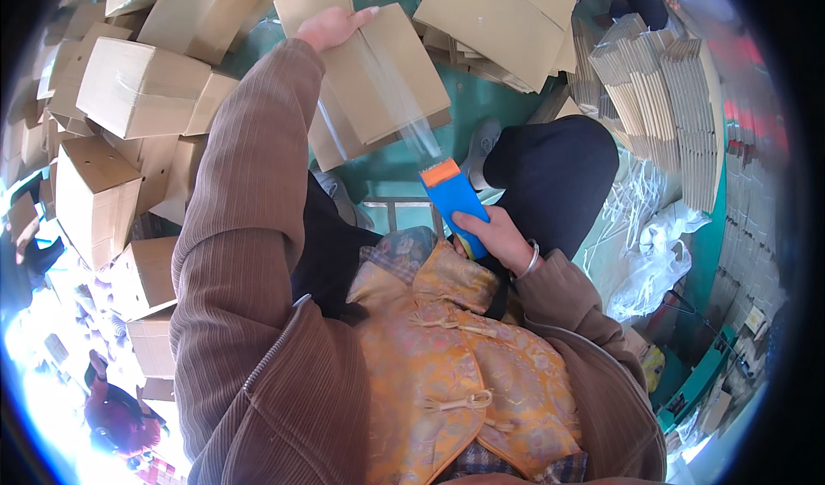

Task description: The person assembles flat cardboard boxes by folding the flaps and sealing them with a handheld tape dispenser. They repeatedly pick up a flat box, fold it into shape, apply tape to the seams, and place the finished box aside.

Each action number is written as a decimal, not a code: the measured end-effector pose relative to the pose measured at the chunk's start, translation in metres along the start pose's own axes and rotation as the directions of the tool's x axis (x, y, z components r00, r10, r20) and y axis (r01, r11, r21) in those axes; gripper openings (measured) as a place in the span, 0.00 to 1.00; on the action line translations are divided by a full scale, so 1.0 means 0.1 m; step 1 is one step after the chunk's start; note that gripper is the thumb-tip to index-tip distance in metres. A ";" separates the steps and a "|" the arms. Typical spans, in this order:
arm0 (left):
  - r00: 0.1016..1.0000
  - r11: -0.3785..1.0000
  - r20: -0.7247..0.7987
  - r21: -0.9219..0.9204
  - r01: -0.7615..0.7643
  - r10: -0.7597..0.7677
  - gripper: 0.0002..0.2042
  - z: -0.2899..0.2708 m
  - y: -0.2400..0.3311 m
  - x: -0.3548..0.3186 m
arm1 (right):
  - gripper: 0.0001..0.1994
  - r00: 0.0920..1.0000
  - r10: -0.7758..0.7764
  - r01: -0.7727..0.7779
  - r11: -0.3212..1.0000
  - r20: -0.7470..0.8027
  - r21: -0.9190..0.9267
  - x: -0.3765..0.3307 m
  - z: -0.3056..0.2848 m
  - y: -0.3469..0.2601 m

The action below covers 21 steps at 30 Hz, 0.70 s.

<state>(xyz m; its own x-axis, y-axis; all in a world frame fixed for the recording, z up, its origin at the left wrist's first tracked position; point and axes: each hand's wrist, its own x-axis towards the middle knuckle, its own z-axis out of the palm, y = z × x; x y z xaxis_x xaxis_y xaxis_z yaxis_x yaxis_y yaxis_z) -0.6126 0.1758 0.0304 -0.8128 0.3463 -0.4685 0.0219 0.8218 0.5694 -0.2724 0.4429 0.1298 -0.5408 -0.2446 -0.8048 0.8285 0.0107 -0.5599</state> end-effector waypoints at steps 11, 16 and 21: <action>0.998 0.982 -0.065 0.190 -0.004 0.017 0.35 0.00 0.11 0.02 | 0.14 0.964 0.167 -0.075 0.917 -0.205 0.392 1.55 0.53 -0.67; 0.823 0.701 -0.444 0.709 0.080 0.355 0.35 0.45 0.43 -0.49 | 0.14 0.944 0.286 -0.168 0.850 -0.168 0.500 2.01 0.63 -0.60; 0.848 0.782 -0.240 0.559 -0.277 0.472 0.41 1.04 0.68 -1.37 | 0.17 0.960 0.278 -0.237 0.865 -0.031 0.442 2.28 0.29 -0.28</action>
<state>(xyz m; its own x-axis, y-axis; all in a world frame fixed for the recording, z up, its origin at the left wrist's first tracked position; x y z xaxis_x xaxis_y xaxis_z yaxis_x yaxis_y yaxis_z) -0.4396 0.2317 0.0632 -0.8190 0.5729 0.0332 0.5673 0.7996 0.1970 -0.4145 0.3587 -0.0318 -0.2929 -0.2020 -0.9345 0.9091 -0.3616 -0.2068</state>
